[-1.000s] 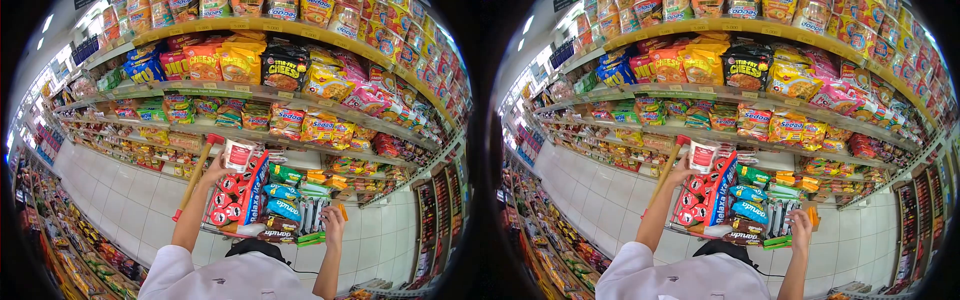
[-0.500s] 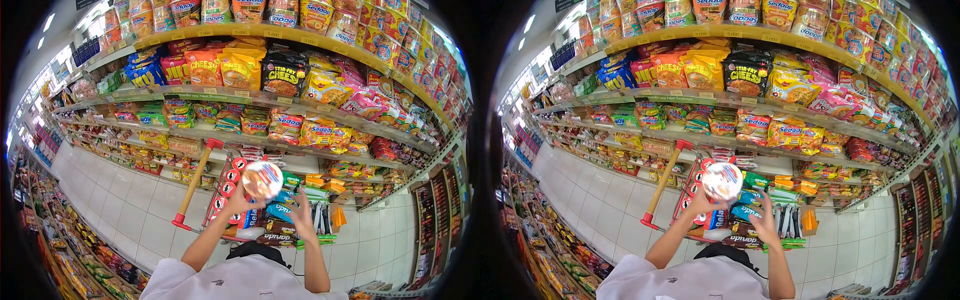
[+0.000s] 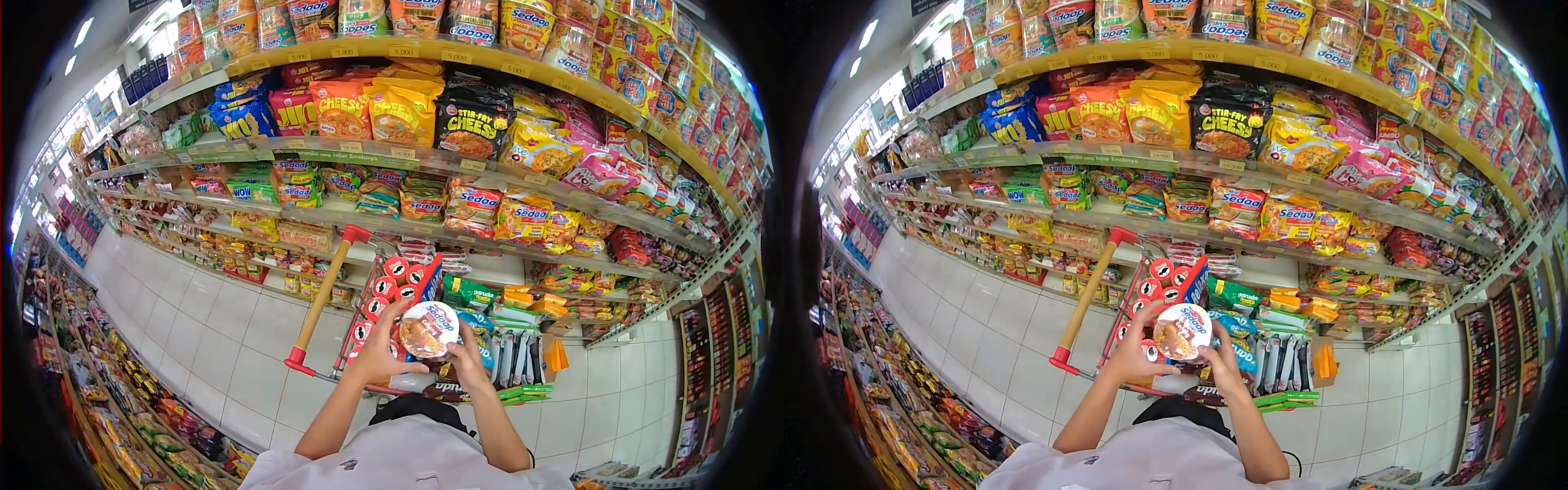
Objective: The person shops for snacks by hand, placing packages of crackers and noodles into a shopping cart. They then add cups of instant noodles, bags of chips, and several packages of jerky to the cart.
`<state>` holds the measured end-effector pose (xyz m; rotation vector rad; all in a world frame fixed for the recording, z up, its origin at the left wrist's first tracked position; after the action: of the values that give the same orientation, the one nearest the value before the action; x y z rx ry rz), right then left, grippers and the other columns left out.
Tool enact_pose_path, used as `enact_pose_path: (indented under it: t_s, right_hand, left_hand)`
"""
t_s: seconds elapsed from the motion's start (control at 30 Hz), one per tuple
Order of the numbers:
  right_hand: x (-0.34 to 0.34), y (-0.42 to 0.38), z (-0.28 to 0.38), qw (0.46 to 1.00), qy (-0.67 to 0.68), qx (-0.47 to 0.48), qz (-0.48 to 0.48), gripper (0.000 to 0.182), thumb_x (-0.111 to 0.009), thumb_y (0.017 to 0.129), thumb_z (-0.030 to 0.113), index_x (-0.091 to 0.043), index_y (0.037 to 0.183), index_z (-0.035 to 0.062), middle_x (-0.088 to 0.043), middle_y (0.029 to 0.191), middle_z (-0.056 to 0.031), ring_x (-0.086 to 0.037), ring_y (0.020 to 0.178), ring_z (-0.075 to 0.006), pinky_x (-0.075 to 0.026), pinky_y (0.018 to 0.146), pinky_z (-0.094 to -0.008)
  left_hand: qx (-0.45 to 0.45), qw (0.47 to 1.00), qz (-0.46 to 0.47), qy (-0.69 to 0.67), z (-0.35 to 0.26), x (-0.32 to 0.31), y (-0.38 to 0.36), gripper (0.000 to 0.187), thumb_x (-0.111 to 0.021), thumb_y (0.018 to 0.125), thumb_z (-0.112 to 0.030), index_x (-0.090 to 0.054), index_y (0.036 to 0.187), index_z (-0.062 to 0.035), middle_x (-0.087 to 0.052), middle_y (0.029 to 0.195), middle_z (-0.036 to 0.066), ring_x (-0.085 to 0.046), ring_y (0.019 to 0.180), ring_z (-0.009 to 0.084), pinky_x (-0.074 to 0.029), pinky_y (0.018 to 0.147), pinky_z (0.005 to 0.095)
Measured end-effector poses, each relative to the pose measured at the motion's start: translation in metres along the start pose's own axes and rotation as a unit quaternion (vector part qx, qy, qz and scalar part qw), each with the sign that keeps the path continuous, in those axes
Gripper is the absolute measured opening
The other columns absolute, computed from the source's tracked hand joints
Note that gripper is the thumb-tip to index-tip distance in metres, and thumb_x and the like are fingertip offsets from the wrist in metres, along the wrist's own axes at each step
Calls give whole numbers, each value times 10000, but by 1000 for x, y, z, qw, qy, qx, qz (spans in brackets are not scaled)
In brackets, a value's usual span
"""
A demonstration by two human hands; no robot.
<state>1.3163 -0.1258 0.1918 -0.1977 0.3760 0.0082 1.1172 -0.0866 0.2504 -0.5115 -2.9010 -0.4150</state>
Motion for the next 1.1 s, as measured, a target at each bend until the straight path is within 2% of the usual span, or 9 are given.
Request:
enact_pose_path:
  t_s: [0.1, 0.2, 0.3, 0.47, 0.53, 0.67, 0.73, 0.9, 1.1]
  right_hand:
    - [-2, -3, 3, 995, -78, 56, 6, 745, -709, 798, 221, -345, 1419, 26, -401, 1378, -175, -411, 1279, -275, -321, 1080, -379]
    - [-5, -11, 5, 982, -152, 111, 25, 725, -736, 794, 157, -362, 1398, 12, -428, 1330, -164, -415, 1275, -271, -322, 1082, -379]
    - [1, -21, -8, 986, -120, 112, 17, 700, -737, 809, 116, -366, 1393, 8, -436, 1326, -154, -441, 1254, -264, -350, 1066, -377]
    - [-2, -46, -7, 982, -164, 91, -30, 722, -733, 849, 299, -364, 1397, 10, -406, 1383, -183, -425, 1282, -310, -341, 1071, -400]
    - [0, -58, 1, 987, -137, 69, -56, 714, -750, 839, 304, -380, 1392, 45, -424, 1356, -174, -497, 1206, -250, -429, 983, -386]
    - [12, -84, 17, 983, -120, 106, -92, 478, -670, 895, 103, -456, 1319, 46, -540, 1240, -90, -559, 1073, -182, -472, 904, -324]
    - [25, -91, 16, 983, -101, 119, -98, 296, -631, 915, 52, -550, 1192, -12, -601, 1155, -90, -578, 1076, -189, -470, 929, -333]
    - [40, -106, 16, 980, 3, 128, -151, 243, -630, 903, 3, -564, 1136, -25, -647, 1090, -118, -626, 1023, -186, -501, 897, -304]
    - [49, -107, 25, 972, 5, 143, -187, 220, -627, 918, 87, -590, 1104, -25, -681, 996, -119, -625, 835, -122, -475, 690, -235]
  left_hand:
    - [-94, 973, 76, 196, -25, 0, 6, 1079, -927, 527, -380, -385, 1413, -87, -382, 1438, 172, -372, 1340, 355, -338, 1093, 462]
    - [-91, 948, 125, 277, -30, -8, 7, 1051, -894, 534, -404, -398, 1415, -116, -378, 1436, 200, -421, 1274, 390, -352, 1067, 467]
    - [-105, 959, 106, 241, -23, -10, 6, 944, -871, 549, -335, -460, 1372, -127, -445, 1356, 195, -449, 1232, 385, -371, 1034, 466]
    - [-111, 979, 65, 158, -11, -4, 12, 820, -862, 526, -275, -528, 1243, -58, -515, 1216, 180, -505, 1124, 382, -405, 981, 456]
    - [-182, 966, 12, 182, -9, 9, 22, 790, -853, 543, -253, -519, 1226, -36, -516, 1183, 167, -513, 1102, 364, -417, 963, 435]
    - [-112, 983, -90, 114, 30, 39, 49, 877, -837, 571, -148, -428, 1338, -32, -471, 1238, 150, -495, 1148, 311, -406, 997, 406]
    - [-142, 971, -102, 165, 15, 55, 75, 887, -833, 582, -141, -413, 1356, -30, -461, 1269, 155, -476, 1184, 303, -387, 1021, 401]
    - [-270, 948, -116, 122, -46, 68, 151, 840, -797, 613, -197, -414, 1337, -11, -470, 1278, 164, -469, 1202, 303, -359, 1045, 401]
    - [-422, 899, -52, 103, -179, 16, 247, 813, -784, 694, -315, -397, 1345, -21, -516, 1242, 172, -565, 1115, 295, -444, 962, 384]
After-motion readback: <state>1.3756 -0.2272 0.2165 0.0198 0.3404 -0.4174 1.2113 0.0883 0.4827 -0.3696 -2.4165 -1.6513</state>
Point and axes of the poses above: each hand's wrist, its own y-axis towards the middle knuckle, its own x-axis out of the back of the hand, z = x × y, the point moved 2 cm from there along y, towards the middle knuckle
